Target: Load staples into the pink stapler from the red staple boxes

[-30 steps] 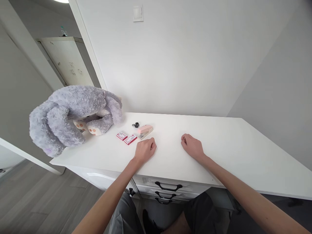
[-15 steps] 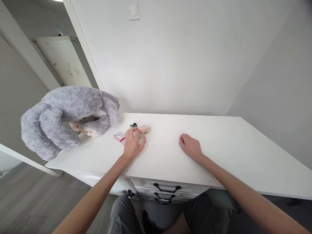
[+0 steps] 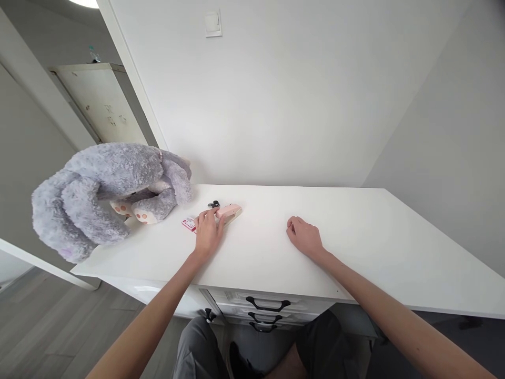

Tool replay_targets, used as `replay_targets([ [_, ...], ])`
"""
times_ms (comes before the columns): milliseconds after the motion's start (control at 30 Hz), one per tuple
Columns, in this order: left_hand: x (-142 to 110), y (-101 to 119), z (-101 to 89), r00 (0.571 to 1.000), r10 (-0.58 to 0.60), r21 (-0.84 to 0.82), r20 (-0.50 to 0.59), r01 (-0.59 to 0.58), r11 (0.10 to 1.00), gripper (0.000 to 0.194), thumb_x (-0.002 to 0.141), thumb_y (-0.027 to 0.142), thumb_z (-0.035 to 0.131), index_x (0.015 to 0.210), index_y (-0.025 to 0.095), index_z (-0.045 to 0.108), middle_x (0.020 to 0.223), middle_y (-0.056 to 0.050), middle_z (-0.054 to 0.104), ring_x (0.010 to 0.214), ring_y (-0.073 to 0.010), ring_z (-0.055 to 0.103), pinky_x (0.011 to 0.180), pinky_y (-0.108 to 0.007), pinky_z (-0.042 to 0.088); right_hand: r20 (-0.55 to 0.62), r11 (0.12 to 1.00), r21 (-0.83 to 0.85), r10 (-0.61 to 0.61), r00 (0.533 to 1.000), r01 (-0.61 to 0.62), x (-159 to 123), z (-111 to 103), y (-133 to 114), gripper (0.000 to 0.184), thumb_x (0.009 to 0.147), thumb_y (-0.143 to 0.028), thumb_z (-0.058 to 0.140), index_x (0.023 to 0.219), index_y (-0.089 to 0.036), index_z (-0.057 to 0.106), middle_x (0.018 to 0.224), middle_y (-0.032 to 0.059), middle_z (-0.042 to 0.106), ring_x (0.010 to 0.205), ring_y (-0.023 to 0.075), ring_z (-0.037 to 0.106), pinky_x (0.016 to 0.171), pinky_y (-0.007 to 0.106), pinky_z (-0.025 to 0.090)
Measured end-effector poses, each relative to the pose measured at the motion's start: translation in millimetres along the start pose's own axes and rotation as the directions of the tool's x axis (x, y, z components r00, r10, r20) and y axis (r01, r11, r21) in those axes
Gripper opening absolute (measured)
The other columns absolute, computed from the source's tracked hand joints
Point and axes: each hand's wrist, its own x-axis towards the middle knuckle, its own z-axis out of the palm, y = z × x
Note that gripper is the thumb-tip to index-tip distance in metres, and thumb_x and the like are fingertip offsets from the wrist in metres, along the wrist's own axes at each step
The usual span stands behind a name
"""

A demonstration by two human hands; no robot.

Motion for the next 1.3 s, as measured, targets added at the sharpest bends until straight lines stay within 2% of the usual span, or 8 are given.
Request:
replay_targets([
  [167,-2,6,1.5,1.0,-0.03,-0.092,-0.002,0.03,0.995,0.042,0.105,0.043,0.038,0.134,0.017,0.053,0.134,-0.017,0.063,0.127,-0.0337,0.05,0.108,-0.05,0.036,-0.005,1.0,0.002,0.001,1.0,-0.001,0,-1,0,0.014,0.093,-0.015,0.043,0.09,-0.023,0.054,0.089,0.0005,0.067,0.06,0.0134,0.051,0.059,0.028,0.028],
  [433,-9,9,5.3,1.0,0.01,-0.143,-0.02,-0.013,0.99,0.041,0.105,0.044,0.042,0.133,0.018,0.054,0.134,-0.015,0.062,0.125,-0.0322,0.051,0.108,-0.048,0.038,0.005,1.0,0.009,0.012,1.0,-0.012,0,-1,0,0.012,0.093,-0.015,0.045,0.09,-0.023,0.054,0.091,0.0,0.068,0.062,0.0137,0.053,0.059,0.028,0.029],
  [700,-20,25,5.9,0.985,0.137,-0.325,0.106,-0.096,0.941,0.039,0.103,0.047,0.049,0.133,0.024,0.056,0.132,-0.01,0.063,0.126,-0.0274,0.054,0.109,-0.043,0.04,0.0,1.0,-0.001,0.008,1.0,-0.008,0,0,0,0.012,0.093,-0.015,0.045,0.091,-0.023,0.054,0.09,0.0004,0.067,0.062,0.0142,0.053,0.059,0.028,0.03],
  [833,-27,46,8.0,0.972,0.105,-0.468,0.211,0.005,0.884,0.04,0.101,0.049,0.052,0.133,0.026,0.057,0.132,-0.008,0.065,0.12,-0.0249,0.06,0.104,-0.04,0.045,0.007,1.0,-0.016,0.008,1.0,-0.008,-1,-1,-2,0.012,0.093,-0.016,0.045,0.092,-0.023,0.055,0.091,0.0008,0.068,0.063,0.0145,0.053,0.059,0.028,0.03],
  [967,-31,56,9.7,0.936,0.078,-0.64,0.342,0.171,0.749,0.055,0.089,0.048,0.07,0.136,0.026,0.052,0.125,-0.007,0.071,0.117,-0.0231,0.065,0.1,-0.037,0.048,0.008,1.0,-0.004,0.008,1.0,-0.008,-1,-3,-3,0.012,0.093,-0.017,0.045,0.092,-0.023,0.056,0.091,0.001,0.068,0.063,0.0147,0.053,0.059,0.029,0.032],
  [1133,-31,57,9.3,0.907,0.066,-0.672,0.416,0.258,0.694,0.054,0.08,0.041,0.077,0.127,0.025,0.055,0.118,-0.005,0.076,0.114,-0.0226,0.068,0.104,-0.038,0.047,0.04,0.975,0.203,0.078,0.996,-0.085,-3,-7,-1,0.011,0.091,-0.026,0.052,0.095,-0.025,0.062,0.091,-0.0003,0.069,0.07,0.0168,0.06,0.065,0.031,0.041],
  [1200,-31,58,7.4,0.893,0.067,-0.66,0.445,0.277,0.699,0.051,0.082,0.043,0.075,0.126,0.026,0.056,0.111,-0.003,0.079,0.107,-0.0228,0.071,0.101,-0.039,0.049,0.065,0.917,0.379,0.111,0.992,-0.127,-4,-10,-1,0.016,0.092,-0.034,0.053,0.101,-0.028,0.065,0.097,0.0001,0.071,0.078,0.0186,0.064,0.071,0.033,0.046],
  [1300,-32,61,3.1,0.885,0.057,-0.632,0.463,0.284,0.721,0.05,0.082,0.047,0.075,0.125,0.027,0.058,0.109,-0.002,0.08,0.104,-0.0239,0.073,0.099,-0.039,0.05,0.079,0.819,0.569,0.032,0.996,-0.071,-9,-13,-6,0.028,0.095,-0.046,0.054,0.114,-0.03,0.067,0.115,0.0028,0.071,0.099,0.0221,0.066,0.082,0.036,0.051],
])
